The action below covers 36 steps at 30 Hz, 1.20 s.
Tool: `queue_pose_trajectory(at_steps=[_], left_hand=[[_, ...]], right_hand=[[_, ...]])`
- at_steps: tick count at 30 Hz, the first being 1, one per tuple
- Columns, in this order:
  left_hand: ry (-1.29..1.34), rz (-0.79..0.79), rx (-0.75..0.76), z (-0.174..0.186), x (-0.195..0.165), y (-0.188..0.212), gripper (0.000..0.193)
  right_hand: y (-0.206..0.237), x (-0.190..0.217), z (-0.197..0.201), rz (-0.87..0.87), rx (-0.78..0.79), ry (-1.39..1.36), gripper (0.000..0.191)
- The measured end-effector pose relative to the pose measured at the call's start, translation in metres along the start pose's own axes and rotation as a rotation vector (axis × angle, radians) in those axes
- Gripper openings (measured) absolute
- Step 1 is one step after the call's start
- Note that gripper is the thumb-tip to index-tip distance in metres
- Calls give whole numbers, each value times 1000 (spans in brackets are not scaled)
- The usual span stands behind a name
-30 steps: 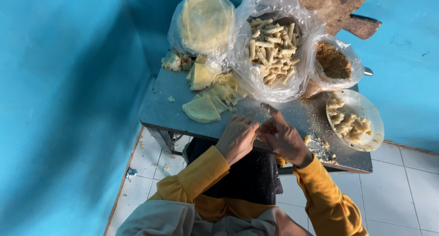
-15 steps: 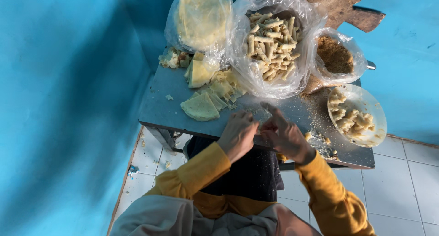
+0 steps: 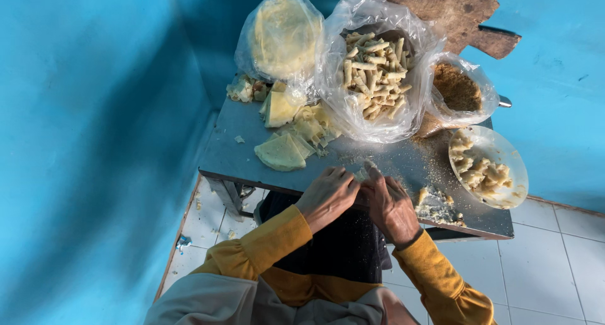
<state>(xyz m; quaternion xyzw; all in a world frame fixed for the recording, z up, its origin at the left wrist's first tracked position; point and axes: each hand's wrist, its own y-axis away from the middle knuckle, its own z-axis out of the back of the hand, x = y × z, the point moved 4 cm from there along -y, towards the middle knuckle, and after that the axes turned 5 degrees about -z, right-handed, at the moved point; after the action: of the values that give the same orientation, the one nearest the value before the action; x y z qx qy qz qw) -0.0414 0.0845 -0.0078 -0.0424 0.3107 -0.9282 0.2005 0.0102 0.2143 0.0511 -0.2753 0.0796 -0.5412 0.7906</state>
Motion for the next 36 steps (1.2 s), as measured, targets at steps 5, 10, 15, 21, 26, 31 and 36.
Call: queue_pose_trajectory(at_steps=[5,10,15,21,26,31,36], left_hand=[[198,155,-66,-2,20,-13,9],[161,148,29,-5,18,-19,10],[-83,29,77,15,-8,-10,21],[-155,69,174,20,-6,-16,24],[-146,87,140,12,-11,-13,16],[-423,74,64,21,-17,-10,23],[-349,208,202,14,-5,-21,50]], right_hand=[[-15,-17,-6,-277,221,-355,58],[-6,-13,-3,-111,79,-207,59],[-1,-9,-6,-13,68,-154,54],[-8,-21,-3,-238,232,-372,55],[0,-11,3,-182,141,-244,54],[13,20,6,-5,-6,167,51],[3,14,10,11,100,229,72]])
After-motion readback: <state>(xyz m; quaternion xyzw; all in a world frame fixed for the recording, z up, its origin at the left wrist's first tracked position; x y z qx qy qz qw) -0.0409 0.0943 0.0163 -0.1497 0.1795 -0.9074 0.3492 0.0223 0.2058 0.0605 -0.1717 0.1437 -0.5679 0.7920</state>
